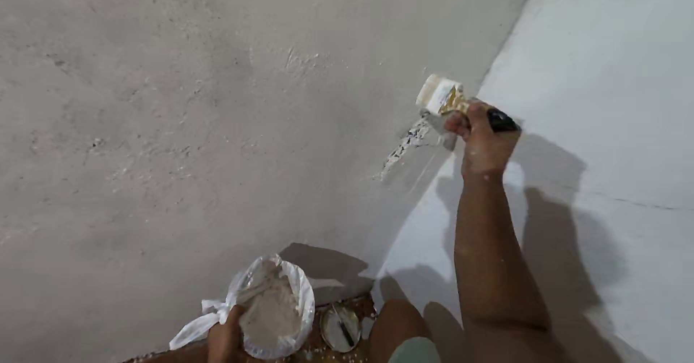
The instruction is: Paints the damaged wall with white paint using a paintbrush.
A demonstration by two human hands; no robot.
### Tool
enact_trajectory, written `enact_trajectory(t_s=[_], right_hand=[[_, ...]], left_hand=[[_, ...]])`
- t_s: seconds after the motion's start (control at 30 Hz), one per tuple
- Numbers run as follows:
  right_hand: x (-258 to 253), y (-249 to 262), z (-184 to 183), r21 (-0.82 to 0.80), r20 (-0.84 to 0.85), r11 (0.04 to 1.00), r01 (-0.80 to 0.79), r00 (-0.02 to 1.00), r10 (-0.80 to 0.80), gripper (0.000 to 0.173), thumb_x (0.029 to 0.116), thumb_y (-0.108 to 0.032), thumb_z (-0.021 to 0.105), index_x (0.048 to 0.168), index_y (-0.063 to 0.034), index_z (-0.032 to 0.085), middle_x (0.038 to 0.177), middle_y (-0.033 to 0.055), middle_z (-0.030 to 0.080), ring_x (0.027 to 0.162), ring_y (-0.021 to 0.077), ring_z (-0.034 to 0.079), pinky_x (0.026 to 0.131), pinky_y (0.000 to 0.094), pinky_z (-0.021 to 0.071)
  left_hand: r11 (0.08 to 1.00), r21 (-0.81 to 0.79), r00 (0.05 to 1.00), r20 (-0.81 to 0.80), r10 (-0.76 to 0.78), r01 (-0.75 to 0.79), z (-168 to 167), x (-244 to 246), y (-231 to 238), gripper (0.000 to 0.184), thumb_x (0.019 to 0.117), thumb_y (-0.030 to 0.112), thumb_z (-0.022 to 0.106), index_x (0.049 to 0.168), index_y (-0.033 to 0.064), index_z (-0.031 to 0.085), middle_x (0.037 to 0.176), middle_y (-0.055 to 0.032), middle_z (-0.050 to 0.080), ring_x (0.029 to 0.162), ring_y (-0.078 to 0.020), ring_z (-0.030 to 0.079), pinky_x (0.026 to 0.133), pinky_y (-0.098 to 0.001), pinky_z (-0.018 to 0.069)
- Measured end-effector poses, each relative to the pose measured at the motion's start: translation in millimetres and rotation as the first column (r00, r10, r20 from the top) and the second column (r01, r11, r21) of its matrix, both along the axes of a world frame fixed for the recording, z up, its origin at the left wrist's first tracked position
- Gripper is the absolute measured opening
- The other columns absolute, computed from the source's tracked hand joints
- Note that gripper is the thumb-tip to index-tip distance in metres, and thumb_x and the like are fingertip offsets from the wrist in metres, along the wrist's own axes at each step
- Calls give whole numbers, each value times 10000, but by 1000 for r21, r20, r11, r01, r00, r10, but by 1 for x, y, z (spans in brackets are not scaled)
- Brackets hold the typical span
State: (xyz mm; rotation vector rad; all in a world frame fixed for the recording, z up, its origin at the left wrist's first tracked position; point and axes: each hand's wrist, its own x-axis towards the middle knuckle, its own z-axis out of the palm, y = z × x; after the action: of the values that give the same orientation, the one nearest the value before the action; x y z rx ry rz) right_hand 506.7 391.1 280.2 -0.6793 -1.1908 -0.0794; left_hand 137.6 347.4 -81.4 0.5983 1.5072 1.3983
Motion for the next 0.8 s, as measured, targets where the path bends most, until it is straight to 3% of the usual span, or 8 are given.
enact_trajectory(t_s=[0.13, 0.2, 0.33, 0.5, 0.57, 0.67, 0.73, 0.8], right_hand=[[-19, 35, 27, -120, 113, 978, 173, 981, -160, 319, 1058, -203, 540, 1190, 62, 657, 940, 96, 704, 806, 129, 699, 806, 325, 606], [-43, 42, 29, -167, 213, 973, 157, 970, -119, 327, 1056, -190, 559, 1244, 63, 647, 989, 133, 716, 843, 137, 700, 818, 320, 595], [-60, 27, 30, -147, 290, 989, 36, 957, 9, 300, 1052, -165, 573, 1229, 64, 649, 946, 75, 724, 827, 99, 719, 817, 294, 621], [-42, 44, 45, -107, 195, 947, 302, 941, -278, 353, 1038, -194, 583, 1269, 65, 644, 1075, 188, 701, 907, 192, 705, 866, 345, 587], [-52, 46, 38, -146, 314, 956, 255, 928, -200, 339, 1033, -174, 597, 1275, 59, 645, 1094, 201, 694, 921, 207, 707, 874, 357, 593], [-64, 30, 30, -157, 449, 978, 139, 892, -54, 324, 1036, -180, 605, 1267, 40, 658, 1008, 121, 723, 853, 112, 715, 822, 290, 610], [-51, 24, 33, -128, 400, 973, 190, 908, -124, 326, 1043, -194, 593, 1257, 42, 660, 1019, 126, 730, 863, 119, 720, 836, 298, 611], [-24, 35, 39, -105, 270, 931, 349, 911, -311, 356, 1043, -223, 577, 1276, 35, 655, 1078, 173, 714, 915, 184, 713, 871, 342, 591]], left_hand=[[1000, 8, 1000, 5, 11, -11, -2, 2, 0, 269, 940, 200, 643, 1058, -34, 584, 779, -71, 575, 638, -134, 561, 594, -352, 510], [1000, 21, 1000, 1, 2, -2, -4, 2, 1, 255, 940, 194, 639, 1044, -33, 588, 777, -69, 577, 643, -137, 568, 608, -359, 518], [1000, 6, 1000, -23, -8, 8, -3, -2, 1, 251, 956, 205, 626, 1032, -30, 582, 747, -53, 553, 607, -119, 542, 573, -332, 500], [1000, 10, 1000, 23, 19, -19, 1, -1, 0, 285, 960, 205, 619, 1097, -42, 581, 814, -80, 582, 667, -133, 570, 620, -351, 518], [999, 33, 999, 34, 19, -20, -3, -2, 1, 303, 947, 194, 625, 1124, -47, 582, 836, -88, 601, 691, -137, 588, 634, -356, 527], [999, 23, 1000, 15, 24, -24, -2, -1, 2, 243, 947, 192, 633, 1051, -22, 584, 763, -53, 580, 621, -110, 569, 578, -322, 514], [1000, 19, 1000, 10, 22, -22, -1, -1, 1, 241, 948, 186, 628, 1056, -26, 587, 767, -54, 573, 624, -114, 562, 586, -330, 511], [1000, 21, 1000, 21, 21, -22, 0, -1, -1, 260, 942, 176, 626, 1090, -33, 587, 808, -75, 591, 668, -134, 579, 621, -354, 523]])
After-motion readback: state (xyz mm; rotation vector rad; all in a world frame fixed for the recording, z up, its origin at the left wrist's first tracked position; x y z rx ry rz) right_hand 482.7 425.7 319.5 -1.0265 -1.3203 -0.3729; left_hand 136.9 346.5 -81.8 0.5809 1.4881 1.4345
